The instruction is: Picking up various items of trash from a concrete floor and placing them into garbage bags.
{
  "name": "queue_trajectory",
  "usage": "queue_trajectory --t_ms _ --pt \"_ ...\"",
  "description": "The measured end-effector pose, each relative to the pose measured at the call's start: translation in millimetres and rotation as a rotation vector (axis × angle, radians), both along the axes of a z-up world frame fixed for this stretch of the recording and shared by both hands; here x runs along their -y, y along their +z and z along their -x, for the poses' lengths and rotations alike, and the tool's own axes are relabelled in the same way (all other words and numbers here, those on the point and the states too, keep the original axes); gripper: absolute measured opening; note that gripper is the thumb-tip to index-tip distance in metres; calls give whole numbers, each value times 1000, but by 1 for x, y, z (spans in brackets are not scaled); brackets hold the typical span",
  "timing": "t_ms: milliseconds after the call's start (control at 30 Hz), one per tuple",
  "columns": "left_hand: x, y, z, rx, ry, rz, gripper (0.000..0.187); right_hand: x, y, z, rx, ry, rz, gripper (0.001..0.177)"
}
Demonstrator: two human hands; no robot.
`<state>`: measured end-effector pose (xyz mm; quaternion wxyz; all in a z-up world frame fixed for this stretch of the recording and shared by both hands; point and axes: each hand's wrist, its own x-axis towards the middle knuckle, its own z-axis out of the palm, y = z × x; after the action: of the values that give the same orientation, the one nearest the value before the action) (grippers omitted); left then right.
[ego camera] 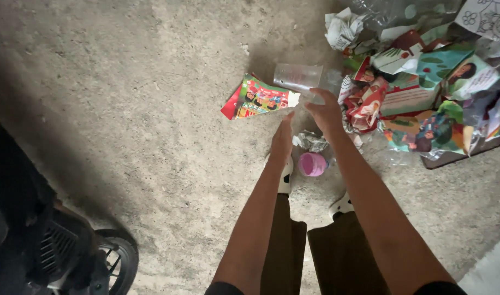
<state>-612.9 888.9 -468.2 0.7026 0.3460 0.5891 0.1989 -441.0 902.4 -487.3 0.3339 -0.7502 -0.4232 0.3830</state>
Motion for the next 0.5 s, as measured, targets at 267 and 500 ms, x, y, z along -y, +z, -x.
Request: queue_trajectory --t_ms 267,500 --pt "-7 -31 -4 1 0 -13 63 -18 -21 5 -282 -161 162 22" --pt "-7 -75 -10 -104 42 -212 58 -28 -20 16 -343 -290 177 16"
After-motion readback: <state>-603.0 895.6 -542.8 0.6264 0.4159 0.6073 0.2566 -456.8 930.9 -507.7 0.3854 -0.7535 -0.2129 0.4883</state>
